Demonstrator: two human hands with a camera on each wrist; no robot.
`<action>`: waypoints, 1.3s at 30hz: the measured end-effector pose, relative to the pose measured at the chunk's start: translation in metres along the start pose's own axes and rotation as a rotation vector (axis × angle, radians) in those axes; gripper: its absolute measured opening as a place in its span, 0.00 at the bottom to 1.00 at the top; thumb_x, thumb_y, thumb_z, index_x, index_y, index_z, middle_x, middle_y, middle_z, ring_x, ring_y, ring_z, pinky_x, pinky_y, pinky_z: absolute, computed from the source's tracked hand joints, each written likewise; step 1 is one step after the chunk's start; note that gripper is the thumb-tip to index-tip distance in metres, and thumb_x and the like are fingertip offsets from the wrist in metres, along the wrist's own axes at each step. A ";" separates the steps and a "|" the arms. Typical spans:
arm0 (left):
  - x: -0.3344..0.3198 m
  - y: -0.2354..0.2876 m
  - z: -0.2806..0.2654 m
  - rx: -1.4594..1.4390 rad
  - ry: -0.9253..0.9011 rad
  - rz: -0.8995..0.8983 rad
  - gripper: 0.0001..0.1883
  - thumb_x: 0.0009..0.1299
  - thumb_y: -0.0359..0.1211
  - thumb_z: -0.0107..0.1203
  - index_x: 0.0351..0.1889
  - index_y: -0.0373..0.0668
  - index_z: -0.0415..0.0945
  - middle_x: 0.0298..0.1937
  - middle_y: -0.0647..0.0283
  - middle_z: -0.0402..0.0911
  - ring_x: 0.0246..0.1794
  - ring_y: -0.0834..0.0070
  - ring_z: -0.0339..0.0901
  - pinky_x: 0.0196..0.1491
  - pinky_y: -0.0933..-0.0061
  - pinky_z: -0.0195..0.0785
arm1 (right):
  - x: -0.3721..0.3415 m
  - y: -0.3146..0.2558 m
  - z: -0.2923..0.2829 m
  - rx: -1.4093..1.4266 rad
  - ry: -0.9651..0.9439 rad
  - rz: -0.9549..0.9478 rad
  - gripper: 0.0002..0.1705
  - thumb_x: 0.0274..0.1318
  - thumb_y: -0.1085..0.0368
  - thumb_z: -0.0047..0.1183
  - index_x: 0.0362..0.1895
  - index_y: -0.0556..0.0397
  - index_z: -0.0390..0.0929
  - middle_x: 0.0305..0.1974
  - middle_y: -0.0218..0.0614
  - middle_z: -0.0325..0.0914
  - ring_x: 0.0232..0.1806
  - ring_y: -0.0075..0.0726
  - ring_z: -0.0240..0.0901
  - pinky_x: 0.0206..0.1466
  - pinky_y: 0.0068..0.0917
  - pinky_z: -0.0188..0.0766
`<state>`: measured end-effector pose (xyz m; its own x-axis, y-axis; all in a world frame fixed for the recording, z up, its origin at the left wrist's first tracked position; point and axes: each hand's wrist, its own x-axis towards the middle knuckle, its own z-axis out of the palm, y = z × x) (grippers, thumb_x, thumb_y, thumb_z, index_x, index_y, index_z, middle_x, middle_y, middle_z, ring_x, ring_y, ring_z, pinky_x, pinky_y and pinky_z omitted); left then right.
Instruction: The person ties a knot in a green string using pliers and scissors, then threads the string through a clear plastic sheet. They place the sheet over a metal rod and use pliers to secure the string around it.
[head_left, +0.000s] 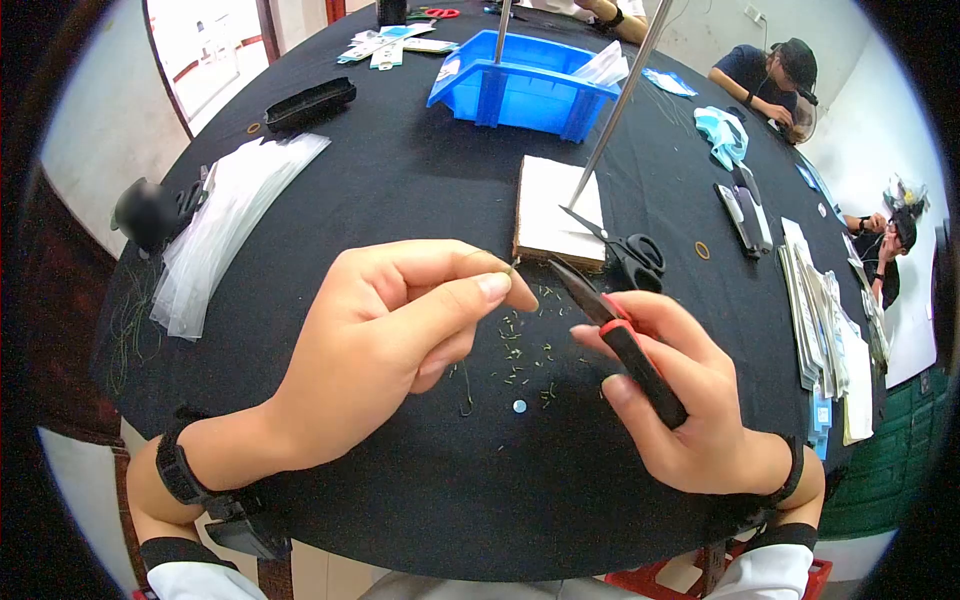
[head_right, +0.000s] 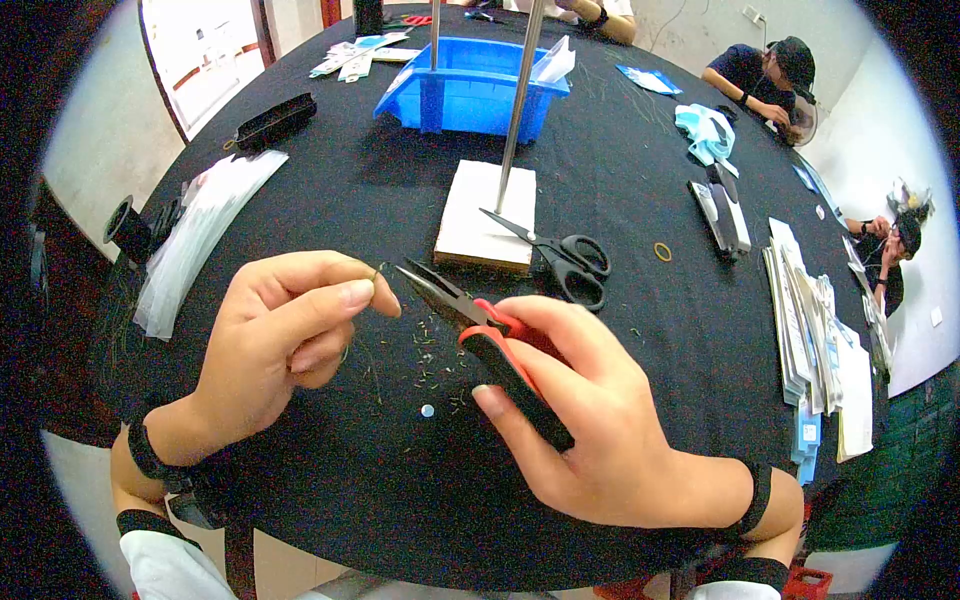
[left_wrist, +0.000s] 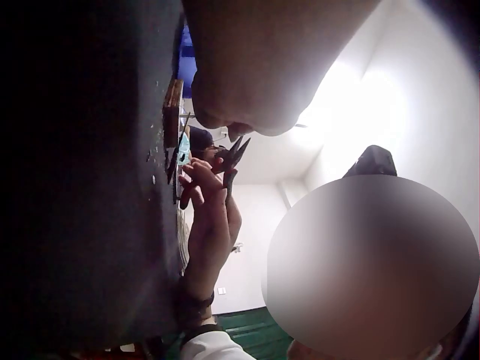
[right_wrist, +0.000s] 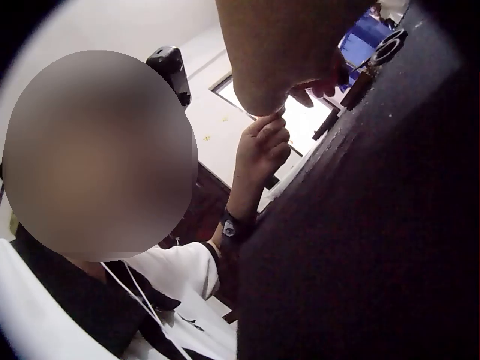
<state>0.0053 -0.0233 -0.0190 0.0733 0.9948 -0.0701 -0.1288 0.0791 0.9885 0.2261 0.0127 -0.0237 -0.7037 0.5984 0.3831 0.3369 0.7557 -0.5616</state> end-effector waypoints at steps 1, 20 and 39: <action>0.000 0.001 0.000 -0.028 -0.009 -0.032 0.10 0.69 0.33 0.48 0.36 0.34 0.76 0.10 0.77 0.58 0.09 0.92 0.49 0.13 0.86 0.39 | 0.001 0.003 0.000 -0.023 0.018 -0.040 0.15 0.48 0.75 0.50 0.43 0.68 0.74 0.47 0.54 0.68 0.48 0.50 0.70 0.52 0.35 0.65; -0.002 0.003 0.000 -0.130 -0.094 -0.131 0.10 0.69 0.33 0.48 0.35 0.35 0.76 0.11 0.79 0.54 0.10 0.91 0.46 0.13 0.85 0.38 | 0.003 0.005 0.002 -0.309 0.075 -0.191 0.16 0.36 0.69 0.61 0.33 0.61 0.75 0.38 0.44 0.69 0.35 0.46 0.69 0.37 0.34 0.68; -0.004 -0.003 0.003 0.264 -0.139 0.152 0.12 0.73 0.34 0.44 0.36 0.34 0.75 0.13 0.77 0.59 0.12 0.92 0.51 0.16 0.86 0.41 | 0.001 0.008 -0.001 -0.203 0.163 -0.173 0.10 0.41 0.68 0.63 0.27 0.60 0.76 0.28 0.41 0.69 0.22 0.35 0.67 0.22 0.26 0.65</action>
<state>0.0083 -0.0281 -0.0212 0.2093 0.9745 0.0816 0.1106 -0.1064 0.9881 0.2281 0.0195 -0.0269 -0.6573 0.4784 0.5823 0.3501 0.8781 -0.3262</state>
